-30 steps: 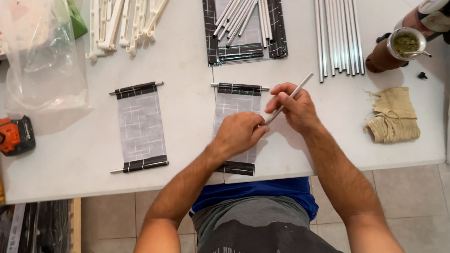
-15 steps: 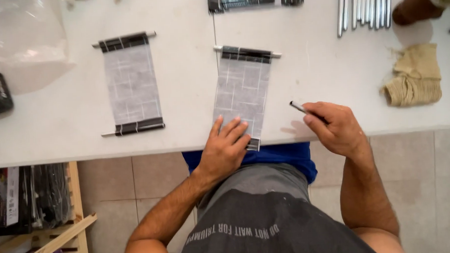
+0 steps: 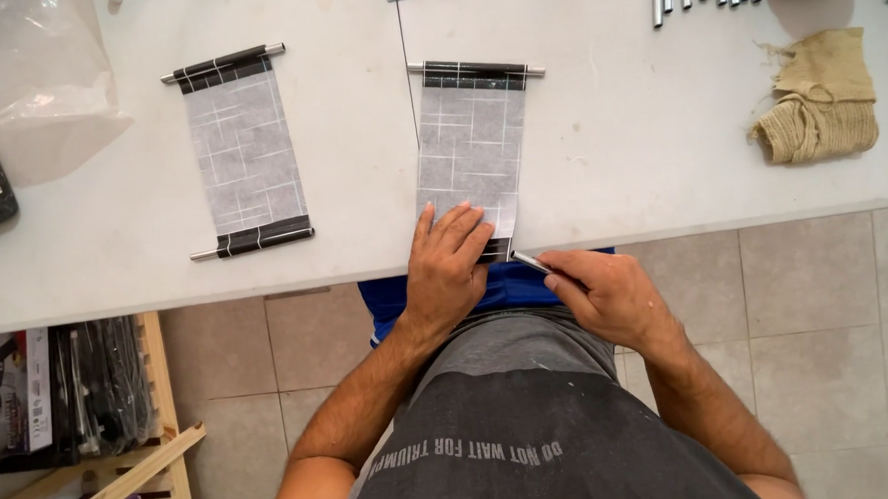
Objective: The person organizes various metal and plastic parts on a table, gathering metal rods and preparing mesh-like screen components by inserting rods into their edges.
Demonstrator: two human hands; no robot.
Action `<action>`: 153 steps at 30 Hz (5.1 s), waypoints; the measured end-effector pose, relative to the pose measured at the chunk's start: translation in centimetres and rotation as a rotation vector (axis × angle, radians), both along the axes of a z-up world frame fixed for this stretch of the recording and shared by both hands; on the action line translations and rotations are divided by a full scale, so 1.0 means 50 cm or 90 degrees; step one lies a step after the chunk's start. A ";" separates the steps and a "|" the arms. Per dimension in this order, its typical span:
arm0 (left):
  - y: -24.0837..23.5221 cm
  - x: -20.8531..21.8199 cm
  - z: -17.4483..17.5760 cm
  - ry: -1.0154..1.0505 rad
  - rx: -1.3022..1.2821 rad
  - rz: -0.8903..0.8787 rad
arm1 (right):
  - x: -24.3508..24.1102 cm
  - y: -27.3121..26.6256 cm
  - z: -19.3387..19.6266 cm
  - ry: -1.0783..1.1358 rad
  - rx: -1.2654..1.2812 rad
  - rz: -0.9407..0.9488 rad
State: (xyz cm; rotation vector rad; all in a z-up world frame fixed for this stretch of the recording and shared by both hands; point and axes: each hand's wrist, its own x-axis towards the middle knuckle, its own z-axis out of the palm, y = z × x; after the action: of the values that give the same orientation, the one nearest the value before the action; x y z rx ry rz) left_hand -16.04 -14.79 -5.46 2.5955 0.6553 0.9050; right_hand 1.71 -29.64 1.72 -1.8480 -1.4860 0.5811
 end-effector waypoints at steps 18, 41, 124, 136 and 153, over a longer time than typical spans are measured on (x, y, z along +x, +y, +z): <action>-0.002 0.006 0.006 -0.018 -0.031 0.018 | 0.012 0.010 -0.022 0.039 -0.005 0.026; 0.002 0.006 0.002 0.051 0.124 -0.032 | 0.007 0.051 -0.045 -0.346 0.039 0.067; 0.429 0.113 0.094 0.100 0.051 0.081 | 0.251 0.393 -0.030 -0.128 0.156 0.028; 0.644 0.570 0.043 0.166 0.048 0.180 | 0.279 0.487 -0.038 -0.096 0.158 -0.130; 0.445 0.405 0.142 0.102 -0.116 -0.130 | 0.294 0.490 -0.031 0.370 0.168 -0.267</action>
State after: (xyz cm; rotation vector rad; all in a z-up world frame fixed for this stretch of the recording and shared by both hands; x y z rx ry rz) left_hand 4.21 7.46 1.62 2.5296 0.4759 0.5520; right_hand 16.43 -5.13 0.18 -1.5400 -0.7288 0.6106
